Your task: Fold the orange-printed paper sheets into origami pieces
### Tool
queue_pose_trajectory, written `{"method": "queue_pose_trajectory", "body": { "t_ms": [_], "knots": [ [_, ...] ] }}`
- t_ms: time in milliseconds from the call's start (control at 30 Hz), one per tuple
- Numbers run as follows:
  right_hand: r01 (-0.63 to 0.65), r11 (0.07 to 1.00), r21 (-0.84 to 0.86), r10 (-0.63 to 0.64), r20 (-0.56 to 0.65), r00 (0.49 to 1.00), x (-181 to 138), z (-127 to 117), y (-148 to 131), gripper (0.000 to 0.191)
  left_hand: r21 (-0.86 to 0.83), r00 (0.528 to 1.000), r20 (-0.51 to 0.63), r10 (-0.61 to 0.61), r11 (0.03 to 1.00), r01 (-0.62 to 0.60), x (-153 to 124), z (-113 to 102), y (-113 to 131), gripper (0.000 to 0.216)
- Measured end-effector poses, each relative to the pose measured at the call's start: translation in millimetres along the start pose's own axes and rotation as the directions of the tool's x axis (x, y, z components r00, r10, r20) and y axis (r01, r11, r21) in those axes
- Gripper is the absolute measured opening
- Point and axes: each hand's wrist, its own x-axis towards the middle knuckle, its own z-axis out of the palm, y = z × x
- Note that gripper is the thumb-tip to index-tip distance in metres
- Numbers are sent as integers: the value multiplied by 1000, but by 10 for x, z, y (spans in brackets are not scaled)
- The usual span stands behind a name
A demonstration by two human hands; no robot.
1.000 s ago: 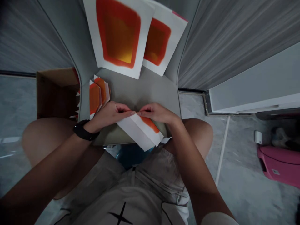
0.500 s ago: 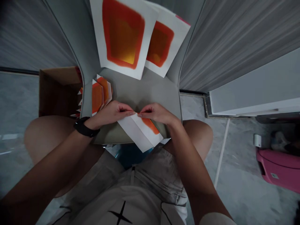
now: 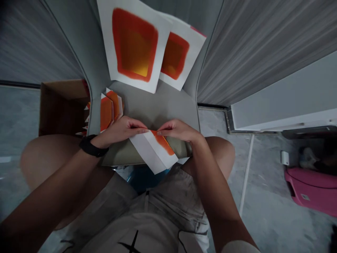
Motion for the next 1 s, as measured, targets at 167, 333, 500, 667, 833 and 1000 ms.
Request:
{"method": "queue_pose_trajectory", "body": {
  "t_ms": [167,333,500,667,833,1000],
  "knots": [
    [29,999,29,-29,-14,999,-27,-4,43,35,-1,1000,-20,21,1000,-21,7,-5,-46,37],
    [33,996,80,-33,8,999,-54,-66,74,45,-15,998,-55,17,1000,-18,-2,-22,-73,36],
    [21,1000,-4,-21,-87,996,-41,-8,21,49,-17,999,-35,4,1000,-4,7,0,-46,36],
    [81,986,-144,-91,-65,994,-4,46,-23,44,12,999,-53,9,1000,-9,2,-12,-12,36],
    [83,989,-124,-84,-4,996,-66,-58,-49,41,59,998,59,9,998,-13,-37,-58,28,44],
    [84,990,-112,-80,36,996,-104,-101,-86,41,112,996,87,35,993,-44,-63,-44,0,41]
  ]
}}
